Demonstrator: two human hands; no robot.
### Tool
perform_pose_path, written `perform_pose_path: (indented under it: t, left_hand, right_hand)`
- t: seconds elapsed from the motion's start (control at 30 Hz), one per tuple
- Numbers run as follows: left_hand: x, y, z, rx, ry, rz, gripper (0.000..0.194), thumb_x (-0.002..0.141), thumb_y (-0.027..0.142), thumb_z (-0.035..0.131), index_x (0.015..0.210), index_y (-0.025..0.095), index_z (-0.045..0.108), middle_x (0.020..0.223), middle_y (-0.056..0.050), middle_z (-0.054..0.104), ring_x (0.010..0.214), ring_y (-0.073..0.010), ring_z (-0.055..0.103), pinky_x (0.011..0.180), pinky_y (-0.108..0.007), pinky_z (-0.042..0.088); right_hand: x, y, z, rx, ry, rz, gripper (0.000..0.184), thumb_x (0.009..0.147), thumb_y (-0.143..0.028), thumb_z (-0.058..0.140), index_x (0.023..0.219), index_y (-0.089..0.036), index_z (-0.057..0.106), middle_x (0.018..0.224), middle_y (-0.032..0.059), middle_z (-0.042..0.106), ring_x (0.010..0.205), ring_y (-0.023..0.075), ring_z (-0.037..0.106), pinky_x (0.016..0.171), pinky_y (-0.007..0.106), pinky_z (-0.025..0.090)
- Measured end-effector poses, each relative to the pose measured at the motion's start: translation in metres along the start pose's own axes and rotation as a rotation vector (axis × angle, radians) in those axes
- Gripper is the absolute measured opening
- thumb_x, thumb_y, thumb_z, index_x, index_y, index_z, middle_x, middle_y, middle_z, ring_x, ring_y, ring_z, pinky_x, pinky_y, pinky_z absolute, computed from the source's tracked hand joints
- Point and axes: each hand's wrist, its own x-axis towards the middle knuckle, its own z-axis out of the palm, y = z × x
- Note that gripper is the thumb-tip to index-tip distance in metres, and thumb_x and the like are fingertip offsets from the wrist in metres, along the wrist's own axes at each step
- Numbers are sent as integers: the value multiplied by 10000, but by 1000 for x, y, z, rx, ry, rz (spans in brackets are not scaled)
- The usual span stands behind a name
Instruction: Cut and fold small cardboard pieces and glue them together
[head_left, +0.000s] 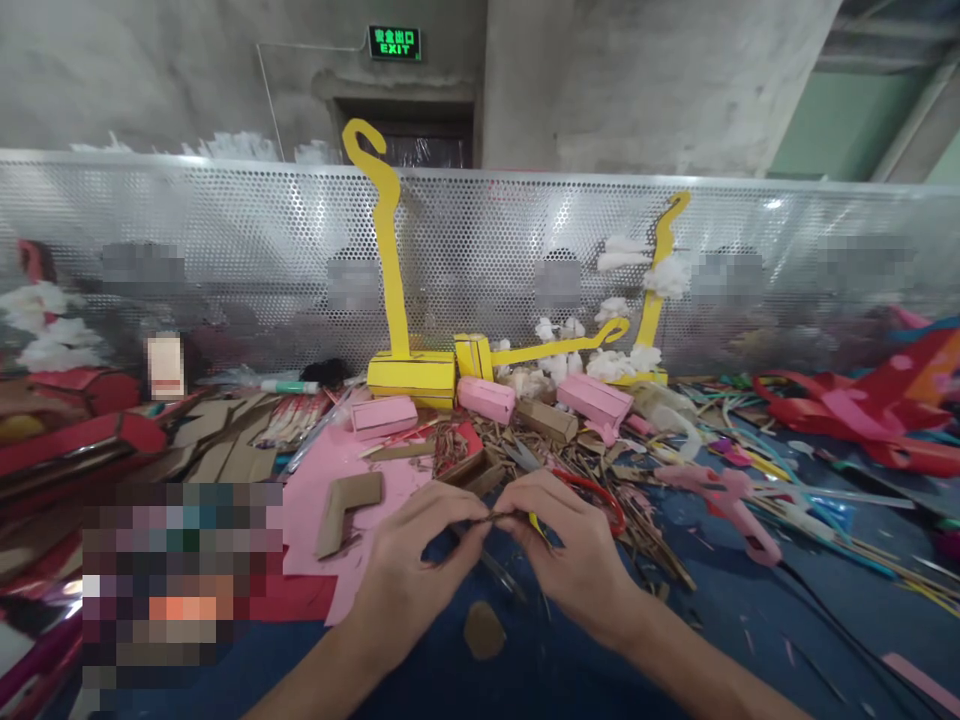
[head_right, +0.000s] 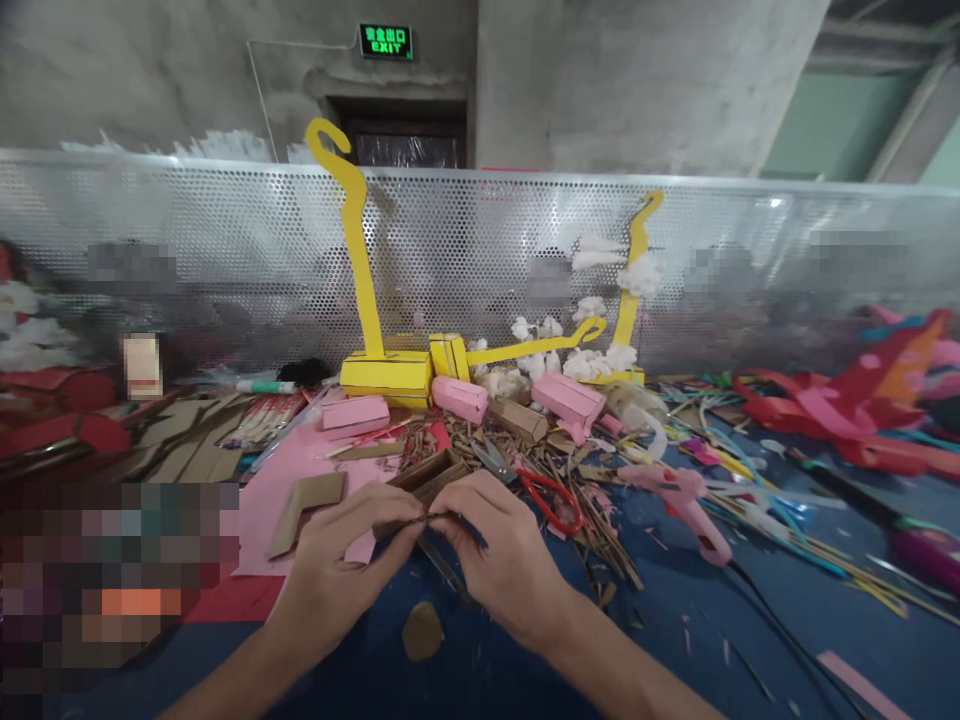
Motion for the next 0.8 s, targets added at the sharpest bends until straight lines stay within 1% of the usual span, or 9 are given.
perform_pose_path:
  t: [0.2,0.33,0.43,0.53,0.63,0.8]
  left_hand:
    - [0,3,3,-3,27,31,173,868,53,668,940,210,682,909,-35,722,872,-155,675,803,-275,547]
    - [-1,3,1,10,7,17,165,877,64,659,947,212,680,921,-40,722,884,-167,674,816,-292,545]
    - [-1,1,-2,25,11,-18,150,887,93,660,958,223,681,938,-32,728,900,-171,678,842,-297,538]
    - [-1,-3,-3,9,30,-55,132,903,115,648,961,229,679,955,-24,734,909,-167,684,855,-287,537]
    - [-1,-5,-3,15,14,-58,147,907,113,647,976,237,685,965,-13,739,919,-154,685,862,-265,534]
    - [-1,-4,-3,10,-35,-10,152,895,110,672,969,239,698,951,-13,736,912,-146,680,846,-250,539]
  right_hand:
    - [0,-5,1,-34,16,-15,140,970,-104,552,934,-218,625,898,40,653,848,177,610,761,294,491]
    - [0,-6,1,-16,19,12,141,973,-126,556,928,-228,644,899,44,673,850,186,625,762,303,509]
    - [1,-4,0,20,17,51,95,960,-162,606,963,-238,662,934,44,692,892,191,650,805,306,528]
    - [1,0,-1,18,15,66,120,956,-170,615,1038,-244,664,997,57,706,958,204,661,859,324,538]
    - [1,3,-2,14,8,37,124,953,-153,614,1027,-238,665,995,60,709,957,200,664,860,322,543]
    - [0,3,0,49,-19,-25,142,961,-118,592,993,-237,662,948,49,705,910,180,666,818,299,551]
